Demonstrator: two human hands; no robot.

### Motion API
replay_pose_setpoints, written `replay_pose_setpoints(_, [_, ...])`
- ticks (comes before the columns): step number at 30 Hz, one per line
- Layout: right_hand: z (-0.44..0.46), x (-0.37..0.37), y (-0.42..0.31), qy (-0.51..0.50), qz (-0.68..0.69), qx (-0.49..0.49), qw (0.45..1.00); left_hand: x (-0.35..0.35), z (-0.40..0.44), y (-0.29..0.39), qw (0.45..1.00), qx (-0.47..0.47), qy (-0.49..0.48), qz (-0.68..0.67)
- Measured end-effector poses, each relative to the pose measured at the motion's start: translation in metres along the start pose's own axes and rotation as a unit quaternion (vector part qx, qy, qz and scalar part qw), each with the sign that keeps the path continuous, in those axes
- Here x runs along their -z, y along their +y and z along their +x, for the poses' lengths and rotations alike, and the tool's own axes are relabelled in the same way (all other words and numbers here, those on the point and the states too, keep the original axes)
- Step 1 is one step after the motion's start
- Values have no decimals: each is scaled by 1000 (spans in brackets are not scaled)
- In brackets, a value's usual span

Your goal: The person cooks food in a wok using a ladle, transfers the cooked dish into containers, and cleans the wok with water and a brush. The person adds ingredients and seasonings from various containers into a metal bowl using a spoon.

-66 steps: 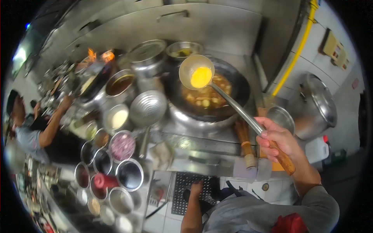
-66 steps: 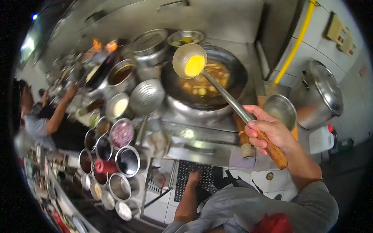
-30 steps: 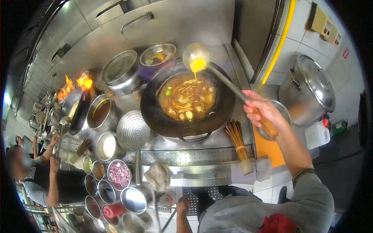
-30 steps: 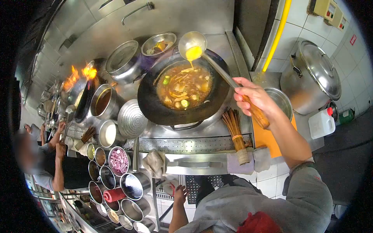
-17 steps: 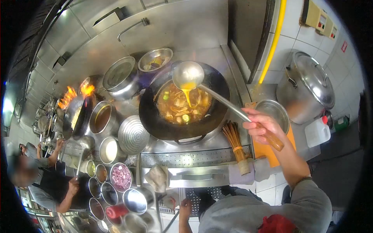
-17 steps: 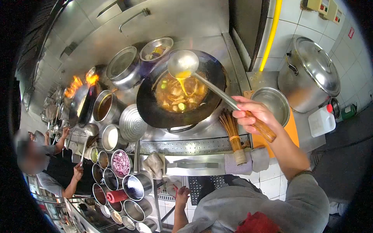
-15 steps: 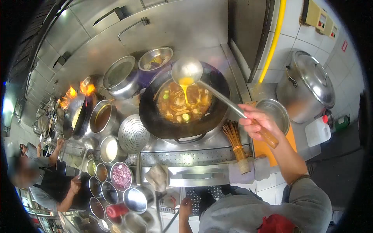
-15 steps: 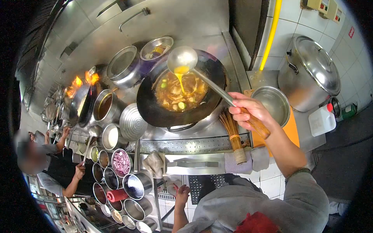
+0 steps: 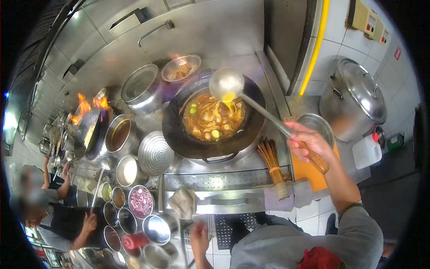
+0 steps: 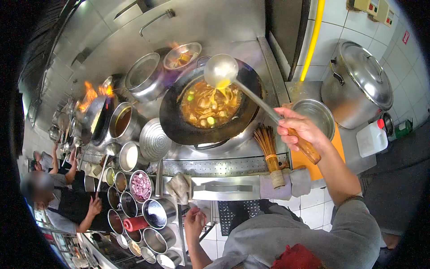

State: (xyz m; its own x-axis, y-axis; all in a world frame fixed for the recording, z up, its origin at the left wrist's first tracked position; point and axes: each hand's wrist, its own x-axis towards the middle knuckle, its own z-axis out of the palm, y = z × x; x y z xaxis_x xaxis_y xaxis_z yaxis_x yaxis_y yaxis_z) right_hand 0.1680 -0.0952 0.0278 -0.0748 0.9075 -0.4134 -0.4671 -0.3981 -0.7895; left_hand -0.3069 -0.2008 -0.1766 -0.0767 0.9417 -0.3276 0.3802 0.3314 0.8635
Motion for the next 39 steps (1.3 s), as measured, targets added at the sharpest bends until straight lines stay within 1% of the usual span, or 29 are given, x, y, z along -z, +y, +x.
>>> replay_pose_setpoints(3, [15,-13,10,-37,25,0,999,5,7,47,1000,-23,10,6])
replay_pose_setpoints(4, [23,-15,14,-64,39,5,997,6,6,68,1000,-8,-1,1])
replay_pose_setpoints(5, [31,-18,17,-75,35,8,997,6,6,75,1000,-1,3,-10])
replay_pose_setpoints(7, [48,-24,20,-99,25,14,995,4,4,81,999,13,13,-33])
replay_pose_setpoints(11, [91,-29,26,-136,6,40,990,8,-1,66,1000,-22,-6,-22])
replay_pose_setpoints(13, [106,-30,22,-117,-26,54,991,10,-2,44,999,-39,-5,0])
replay_pose_setpoints(15, [118,-29,21,-98,-60,75,991,12,-4,36,999,-32,11,20])
replay_pose_setpoints(18, [106,-27,6,-38,-177,78,981,15,-8,33,999,-32,20,10])
replay_pose_setpoints(20, [90,-21,-1,6,-263,74,962,18,-8,30,999,-30,29,3])
replay_pose_setpoints(23, [52,-15,-11,35,-389,71,918,23,-9,51,1000,-11,24,-3])
replay_pose_setpoints(26, [23,-1,-10,14,-308,35,951,27,-4,64,999,-28,8,-16])
replay_pose_setpoints(28, [20,-7,2,53,-288,9,956,25,1,78,999,-25,3,-42])
replay_pose_setpoints(29, [21,-10,12,73,-277,-4,958,22,3,89,999,-25,5,-19])
replay_pose_setpoints(30, [31,-15,33,70,-334,44,939,20,4,102,1000,-25,10,4])
replay_pose_setpoints(31, [31,-20,40,87,-337,37,937,20,3,108,999,-22,14,29])
replay_pose_setpoints(32, [30,-14,44,70,-227,42,970,22,5,103,997,-52,18,50])
replay_pose_setpoints(33, [30,-11,44,51,-118,45,991,22,11,94,994,-83,24,68])
replay_pose_setpoints(34, [28,-11,43,29,-67,43,996,22,13,88,990,-112,29,85])
replay_pose_setpoints(35, [19,-15,39,11,-13,38,999,22,12,92,992,-102,24,77])
replay_pose_setpoints(36, [11,-17,39,-4,43,35,998,21,11,100,993,-92,16,69])
replay_pose_setpoints(37, [7,-10,43,-47,122,39,991,19,10,105,995,-82,8,58])
replay_pose_setpoints(39, [-9,1,57,-126,281,50,950,18,7,105,994,-88,6,68])
